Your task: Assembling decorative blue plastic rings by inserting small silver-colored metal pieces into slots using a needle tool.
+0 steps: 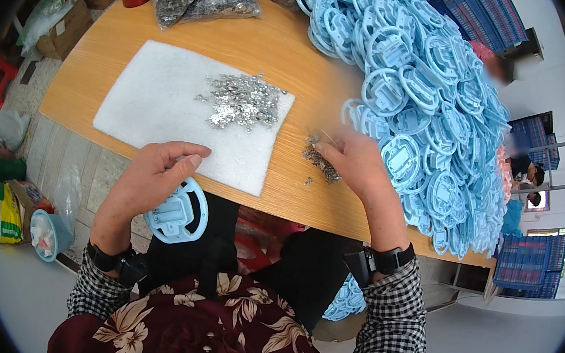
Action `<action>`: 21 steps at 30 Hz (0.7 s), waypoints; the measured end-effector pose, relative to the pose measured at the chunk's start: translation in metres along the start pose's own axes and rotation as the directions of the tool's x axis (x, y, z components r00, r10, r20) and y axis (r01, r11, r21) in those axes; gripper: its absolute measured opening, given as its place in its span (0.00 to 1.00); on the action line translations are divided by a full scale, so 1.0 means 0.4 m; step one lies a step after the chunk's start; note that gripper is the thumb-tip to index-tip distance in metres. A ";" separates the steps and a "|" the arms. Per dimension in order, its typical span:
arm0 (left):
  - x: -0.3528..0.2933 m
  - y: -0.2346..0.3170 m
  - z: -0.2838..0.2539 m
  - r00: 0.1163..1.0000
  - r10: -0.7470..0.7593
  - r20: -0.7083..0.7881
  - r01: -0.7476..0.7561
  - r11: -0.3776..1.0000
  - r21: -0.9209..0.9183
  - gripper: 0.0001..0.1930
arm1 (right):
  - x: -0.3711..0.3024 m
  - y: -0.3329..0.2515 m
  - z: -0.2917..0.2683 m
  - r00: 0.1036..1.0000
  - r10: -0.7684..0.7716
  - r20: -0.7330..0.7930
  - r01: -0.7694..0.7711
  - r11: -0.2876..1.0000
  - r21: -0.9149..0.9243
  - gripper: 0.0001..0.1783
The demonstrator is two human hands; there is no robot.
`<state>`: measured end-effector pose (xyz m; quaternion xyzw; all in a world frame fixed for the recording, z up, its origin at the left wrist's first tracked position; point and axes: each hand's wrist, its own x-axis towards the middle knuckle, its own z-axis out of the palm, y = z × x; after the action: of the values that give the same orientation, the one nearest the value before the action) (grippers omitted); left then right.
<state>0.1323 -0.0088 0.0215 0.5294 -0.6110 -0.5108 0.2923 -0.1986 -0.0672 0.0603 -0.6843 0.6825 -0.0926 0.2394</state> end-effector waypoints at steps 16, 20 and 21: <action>-0.034 0.059 0.055 0.996 -0.086 -0.039 0.070 0.952 -0.297 0.17 | -0.142 0.068 0.132 0.927 -0.276 -0.255 0.268 0.961 -0.068 0.11; -0.028 0.057 0.079 0.999 -0.040 -0.034 0.029 0.964 -0.265 0.17 | -0.141 0.057 0.106 0.906 -0.226 -0.359 0.196 0.973 -0.118 0.11; -0.025 0.052 0.084 0.999 -0.026 -0.036 0.015 0.961 -0.276 0.17 | -0.146 0.048 0.100 0.921 -0.155 -0.358 0.159 0.987 -0.019 0.11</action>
<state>0.0974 0.0097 0.0325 0.4998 -0.5224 -0.5836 0.3697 -0.2006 -0.0013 0.0284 -0.7072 0.6572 -0.2380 0.1064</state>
